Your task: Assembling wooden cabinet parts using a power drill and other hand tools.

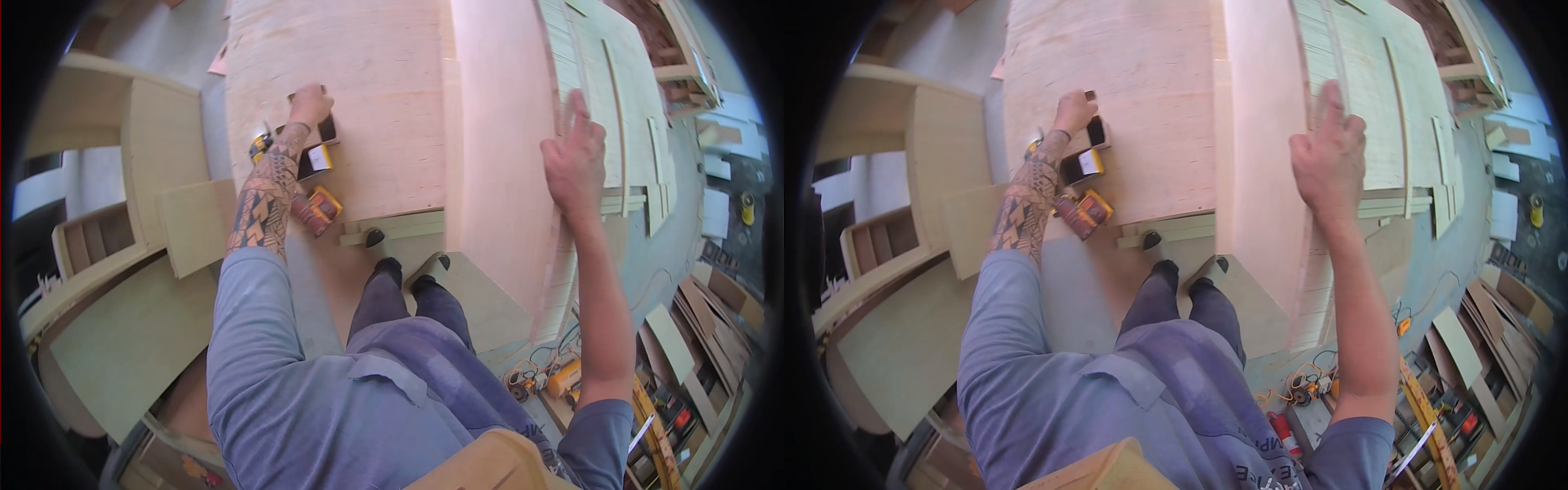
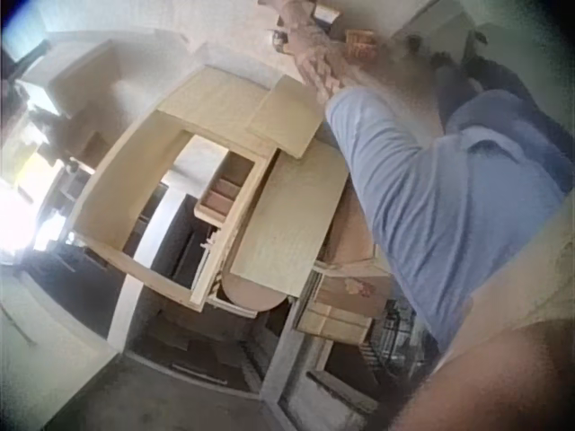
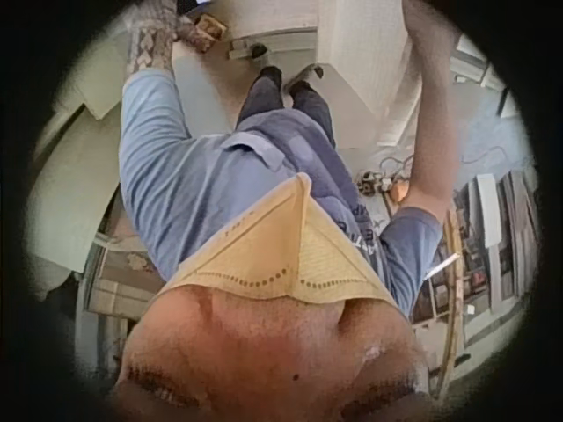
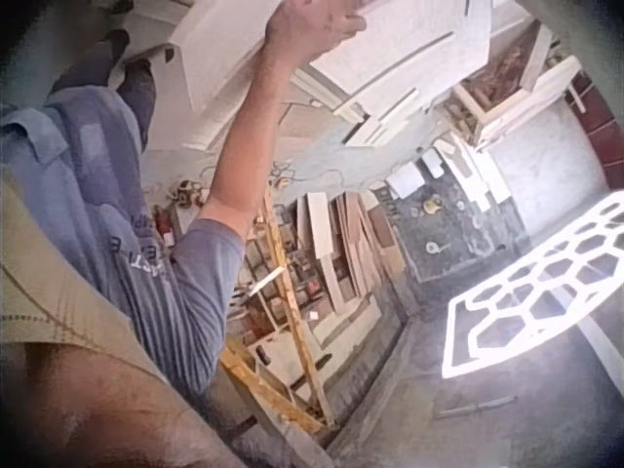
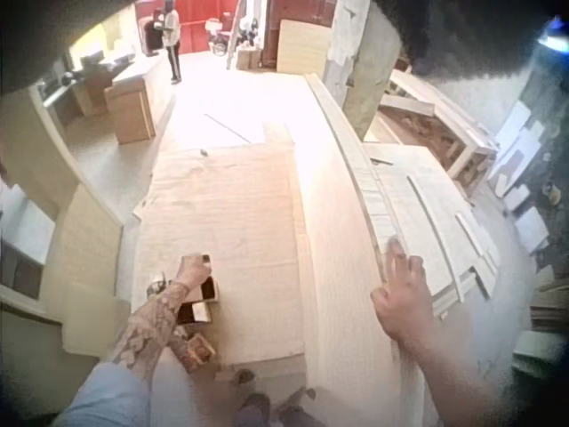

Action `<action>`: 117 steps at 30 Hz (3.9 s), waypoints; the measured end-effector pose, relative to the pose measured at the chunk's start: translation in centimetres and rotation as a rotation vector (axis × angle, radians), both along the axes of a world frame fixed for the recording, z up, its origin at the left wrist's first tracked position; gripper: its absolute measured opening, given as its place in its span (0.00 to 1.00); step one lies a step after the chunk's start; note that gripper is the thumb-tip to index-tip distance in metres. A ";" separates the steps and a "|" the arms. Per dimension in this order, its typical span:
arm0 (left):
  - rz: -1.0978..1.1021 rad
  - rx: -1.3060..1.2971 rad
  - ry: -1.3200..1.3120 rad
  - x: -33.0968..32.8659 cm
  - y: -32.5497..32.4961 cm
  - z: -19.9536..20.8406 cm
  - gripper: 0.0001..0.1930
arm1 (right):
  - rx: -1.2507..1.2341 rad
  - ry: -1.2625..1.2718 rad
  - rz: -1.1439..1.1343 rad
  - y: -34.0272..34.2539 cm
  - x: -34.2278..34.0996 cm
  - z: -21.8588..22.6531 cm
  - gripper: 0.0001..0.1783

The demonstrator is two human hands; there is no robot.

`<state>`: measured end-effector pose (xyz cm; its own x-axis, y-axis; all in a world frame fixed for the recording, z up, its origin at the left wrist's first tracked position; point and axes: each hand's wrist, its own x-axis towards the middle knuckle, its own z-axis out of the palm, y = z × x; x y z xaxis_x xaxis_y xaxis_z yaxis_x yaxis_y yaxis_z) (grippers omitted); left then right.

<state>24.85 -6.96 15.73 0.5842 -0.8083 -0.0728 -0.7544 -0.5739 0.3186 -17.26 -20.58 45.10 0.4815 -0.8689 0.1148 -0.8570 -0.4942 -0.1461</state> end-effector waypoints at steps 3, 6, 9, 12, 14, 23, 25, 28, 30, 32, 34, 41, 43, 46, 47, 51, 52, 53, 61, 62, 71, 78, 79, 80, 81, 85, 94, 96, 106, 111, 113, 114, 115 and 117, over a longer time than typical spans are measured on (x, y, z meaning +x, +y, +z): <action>0.358 -0.184 0.563 3.1 4.0 6.8 0.10 | 0.025 -0.011 -0.009 0.0 0.4 -0.2 0.46; 0.363 -0.134 0.623 7.0 11.4 8.5 0.06 | 0.025 -0.013 0.001 0.1 0.7 0.2 0.46; 0.377 -0.098 0.587 6.5 16.9 7.2 0.06 | 0.029 0.015 -0.014 -0.2 0.4 0.0 0.46; 0.515 -0.198 0.589 5.9 21.1 4.7 0.08 | 0.026 0.014 -0.008 0.0 0.5 0.2 0.47; 0.627 -0.240 0.625 6.1 22.6 2.9 0.09 | 0.021 0.039 -0.022 0.1 0.6 0.0 0.47; 0.803 -0.269 0.867 3.5 20.2 2.0 0.13 | 0.018 0.079 -0.025 -0.1 0.2 -0.2 0.47; 0.805 -0.269 0.871 3.6 20.5 2.1 0.13 | 0.027 0.074 -0.021 -0.2 0.3 -0.2 0.47; 0.812 -0.307 0.898 4.1 21.4 1.7 0.13 | 0.023 0.065 -0.008 -0.3 0.4 -0.3 0.48; 0.815 -0.347 0.921 4.5 21.9 1.2 0.14 | 0.009 0.062 0.002 -0.3 0.5 -0.4 0.48; 0.810 -0.373 0.946 4.8 22.3 0.8 0.13 | 0.022 0.047 0.003 -0.2 0.5 -0.2 0.47; 0.780 -0.350 0.967 4.4 21.3 0.6 0.14 | 0.008 0.054 -0.008 -0.3 0.2 -0.2 0.47; 0.767 -0.437 1.110 4.0 22.3 -0.1 0.18 | 0.019 0.012 -0.001 0.1 0.7 0.1 0.46; 0.823 -0.541 1.242 2.6 22.3 -1.0 0.19 | 0.010 0.021 -0.016 0.0 0.6 0.1 0.46; 1.021 -0.780 1.333 0.0 26.7 -3.3 0.22 | 0.028 0.013 -0.004 0.3 1.2 0.5 0.46; 0.955 -0.629 1.170 -2.0 28.8 -4.5 0.23 | 0.041 0.018 0.002 0.4 1.6 0.6 0.47; 0.459 -0.247 0.732 -15.1 29.0 -5.0 0.30 | -0.007 0.051 -0.020 0.0 0.1 0.1 0.47; 0.270 -0.146 0.555 -17.7 28.0 -4.5 0.33 | -0.018 0.055 -0.018 -0.1 0.0 0.2 0.47; 0.258 -0.146 0.556 -19.2 26.9 -4.4 0.33 | -0.025 0.053 -0.011 0.0 0.1 0.2 0.47; 0.708 -0.512 0.703 -22.0 23.0 -5.5 0.26 | -0.012 0.047 0.009 0.2 0.9 0.4 0.47; 0.673 -0.625 0.736 -22.9 22.6 -4.9 0.22 | -0.015 0.060 0.012 0.1 0.7 0.4 0.48; 0.104 -0.484 0.683 -22.5 14.4 0.0 0.18 | -0.049 0.046 0.016 0.1 0.4 0.1 0.47; -0.186 -0.592 0.504 -16.7 -4.4 1.2 0.28 | -0.034 0.030 0.007 0.2 1.0 0.5 0.48; 0.002 -0.383 0.663 -16.6 -6.8 1.9 0.23 | -0.035 0.043 0.006 0.2 0.8 0.6 0.48; 0.193 -0.164 0.806 -16.4 -8.8 2.2 0.20 | -0.036 0.053 0.007 0.2 0.7 0.7 0.48; 0.181 -0.165 0.804 -16.2 -10.6 2.2 0.20 | -0.041 0.050 -0.004 0.1 0.7 0.8 0.48; 0.125 -0.076 0.743 -13.9 -15.6 1.9 0.22 | 0.008 0.011 -0.011 0.3 1.0 1.1 0.48; 0.015 0.141 0.623 -14.2 -21.6 3.6 0.26 | 0.072 -0.004 -0.018 0.3 0.6 1.3 0.50; 0.001 0.154 0.607 -14.3 -22.3 3.8 0.26 | 0.078 -0.009 -0.019 0.3 0.5 1.4 0.51; -0.013 0.234 0.663 -13.8 -27.6 5.4 0.21 | 0.109 -0.028 -0.001 0.2 0.6 1.7 0.51; -0.034 0.301 0.632 -13.6 -29.6 6.5 0.21 | 0.123 -0.017 0.013 0.1 0.5 1.7 0.53; -0.037 0.327 0.635 -13.4 -29.9 6.7 0.21 | 0.124 -0.011 0.014 0.0 0.5 1.8 0.53; -0.029 0.324 0.646 -13.4 -29.9 6.8 0.22 | 0.124 -0.011 0.027 0.0 0.5 1.9 0.53; -0.016 0.320 0.648 -13.6 -29.9 6.8 0.22 | 0.142 -0.007 0.012 0.0 0.5 2.0 0.53; -0.053 0.338 0.635 -13.4 -29.8 6.6 0.23 | 0.162 -0.005 0.014 0.0 0.7 2.2 0.53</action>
<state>11.45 -36.74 22.29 0.3064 -0.7078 -0.6365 -0.5123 -0.6862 0.5164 -16.61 -20.61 47.32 0.4938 -0.8693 -0.0237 -0.8490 -0.4760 -0.2294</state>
